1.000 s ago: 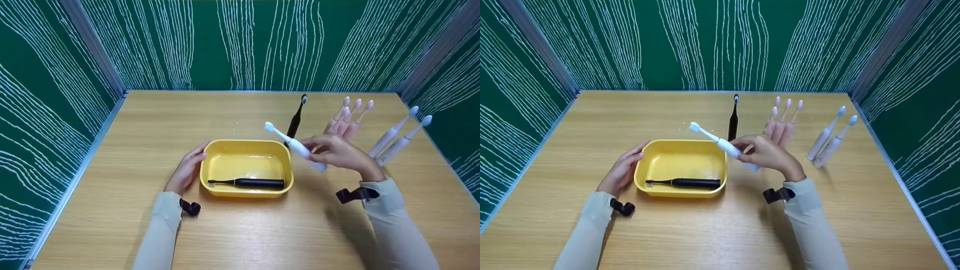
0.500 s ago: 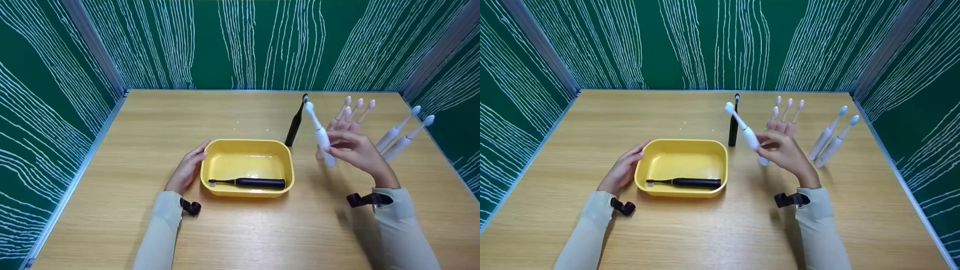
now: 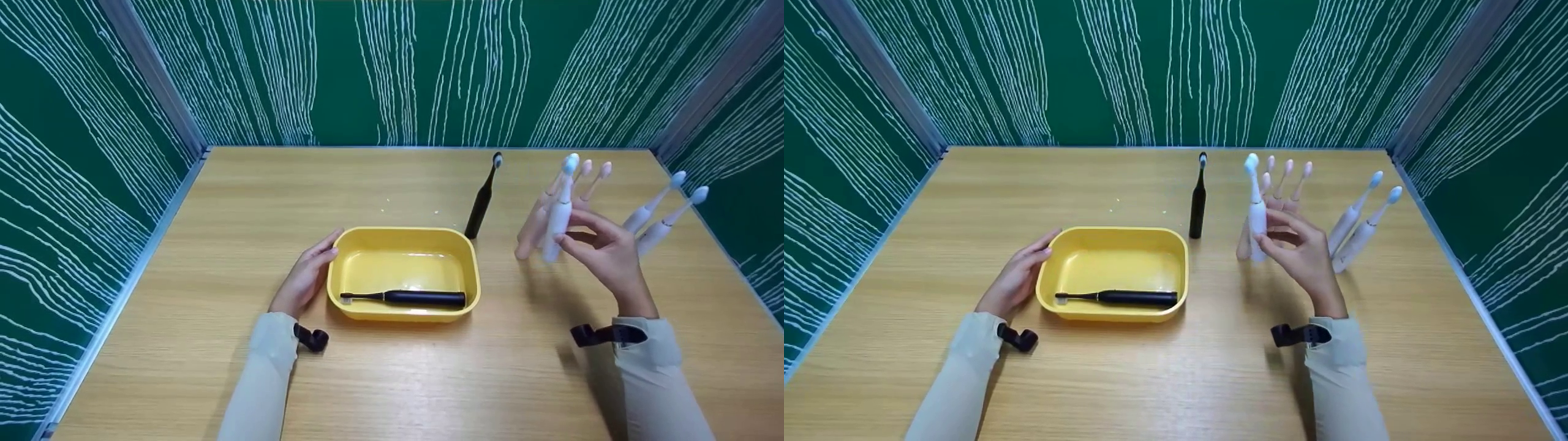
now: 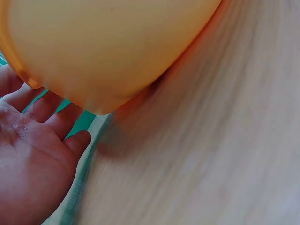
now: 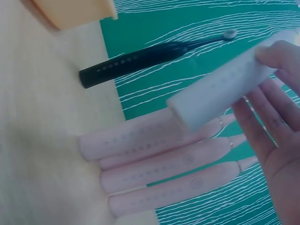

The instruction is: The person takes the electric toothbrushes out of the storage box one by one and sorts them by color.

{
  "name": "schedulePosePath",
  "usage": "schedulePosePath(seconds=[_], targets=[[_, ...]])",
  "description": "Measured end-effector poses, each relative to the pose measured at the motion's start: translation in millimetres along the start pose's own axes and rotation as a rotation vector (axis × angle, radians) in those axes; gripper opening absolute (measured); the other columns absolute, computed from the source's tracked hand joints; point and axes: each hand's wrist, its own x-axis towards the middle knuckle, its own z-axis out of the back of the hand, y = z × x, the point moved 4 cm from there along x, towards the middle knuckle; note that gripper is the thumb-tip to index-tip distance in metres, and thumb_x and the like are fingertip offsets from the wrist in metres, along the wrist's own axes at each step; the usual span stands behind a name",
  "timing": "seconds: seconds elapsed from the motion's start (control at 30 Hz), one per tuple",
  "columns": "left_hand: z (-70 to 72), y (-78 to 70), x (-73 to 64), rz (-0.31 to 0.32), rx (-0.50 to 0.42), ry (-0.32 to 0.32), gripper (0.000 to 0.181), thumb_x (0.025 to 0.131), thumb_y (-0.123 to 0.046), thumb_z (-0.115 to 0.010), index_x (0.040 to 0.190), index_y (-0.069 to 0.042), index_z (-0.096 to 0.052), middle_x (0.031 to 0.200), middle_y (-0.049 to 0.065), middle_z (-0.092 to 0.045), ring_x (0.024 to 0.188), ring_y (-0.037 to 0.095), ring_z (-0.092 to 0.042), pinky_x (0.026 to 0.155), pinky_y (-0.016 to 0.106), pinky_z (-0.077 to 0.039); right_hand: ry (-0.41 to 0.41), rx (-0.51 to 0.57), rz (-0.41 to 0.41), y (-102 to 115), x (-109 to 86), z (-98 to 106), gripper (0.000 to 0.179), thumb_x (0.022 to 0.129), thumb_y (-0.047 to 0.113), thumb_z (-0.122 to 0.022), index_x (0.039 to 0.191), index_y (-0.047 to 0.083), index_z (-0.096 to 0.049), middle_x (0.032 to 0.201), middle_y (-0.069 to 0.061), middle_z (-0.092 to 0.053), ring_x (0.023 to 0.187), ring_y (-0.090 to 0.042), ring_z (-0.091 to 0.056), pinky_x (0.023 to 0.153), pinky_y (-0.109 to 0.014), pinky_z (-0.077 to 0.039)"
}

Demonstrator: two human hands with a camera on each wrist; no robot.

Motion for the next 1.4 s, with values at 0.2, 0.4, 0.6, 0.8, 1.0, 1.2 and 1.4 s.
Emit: schedulePosePath(seconds=[0.2,0.4,0.6,0.8,1.0,1.2,1.4], targets=[[-1.3,-0.4,-0.2,-0.005,-0.008,0.012,0.050,0.099,-0.008,-0.043,0.148,-0.002,-0.033,0.159,0.008,-0.025,0.150,0.021,-0.012,0.123,0.035,-0.006,-0.142,0.070,0.023,-8,-6.5,7,0.038,0.076,-0.022,-0.064,0.113,-0.017,-0.060,0.108,-0.002,-0.070,0.099,-0.012,-0.065,0.084,-0.016,-0.055],[-2.0,-1.0,-0.3,-0.010,-0.010,0.022,0.050,0.099,-0.008,-0.042,0.148,-0.001,-0.032,0.159,0.009,-0.023,0.150,0.022,-0.011,0.123,0.035,-0.006,-0.311,0.177,0.052,-14,-16.0,15,0.037,0.074,-0.024,-0.063,0.111,-0.019,-0.060,0.101,-0.008,-0.070,0.094,-0.016,-0.065,0.080,-0.019,-0.056],[-1.5,-0.6,-0.1,0.003,-0.013,0.010,0.050,0.099,-0.008,-0.044,0.147,-0.004,-0.035,0.159,0.008,-0.025,0.149,0.021,-0.014,0.123,0.034,-0.008,-0.412,0.136,0.037,-23,-25.7,27,0.038,0.074,-0.021,-0.065,0.112,-0.016,-0.061,0.098,-0.006,-0.070,0.091,-0.015,-0.065,0.079,-0.018,-0.056],[-1.9,-0.7,-0.2,-0.006,-0.017,0.017,0.050,0.099,-0.008,-0.044,0.147,-0.003,-0.034,0.159,0.008,-0.024,0.150,0.021,-0.012,0.123,0.035,-0.007,-0.480,-0.009,-0.022,-30,-37.5,40,0.038,0.078,-0.014,-0.067,0.116,-0.009,-0.062,0.104,-0.002,-0.068,0.096,-0.012,-0.064,0.083,-0.014,-0.054],[-1.2,-1.4,-0.6,-0.007,-0.013,0.008,0.051,0.098,-0.009,-0.046,0.147,-0.002,-0.033,0.159,0.007,-0.024,0.150,0.021,-0.011,0.123,0.035,-0.006,-0.532,-0.135,-0.093,-33,-44.6,51,0.039,0.082,-0.008,-0.067,0.120,-0.005,-0.061,0.110,0.000,-0.066,0.101,-0.012,-0.063,0.088,-0.014,-0.052],[-1.7,0.0,0.1,-0.007,-0.021,0.012,0.051,0.099,-0.009,-0.045,0.148,-0.003,-0.034,0.159,0.008,-0.025,0.149,0.021,-0.013,0.123,0.034,-0.009,-0.537,-0.125,-0.131,-39,-50.5,60,0.041,0.081,-0.006,-0.069,0.122,-0.003,-0.061,0.110,-0.002,-0.066,0.102,-0.014,-0.063,0.088,-0.014,-0.052],[-1.9,0.1,-0.6,-0.005,-0.036,0.027,0.050,0.099,-0.009,-0.043,0.148,-0.004,-0.034,0.159,0.008,-0.025,0.149,0.020,-0.015,0.123,0.033,-0.010,-0.544,-0.200,-0.210,-45,-57.4,67,0.043,0.083,-0.003,-0.069,0.124,0.002,-0.061,0.113,-0.001,-0.063,0.104,-0.014,-0.061,0.088,-0.013,-0.052]])
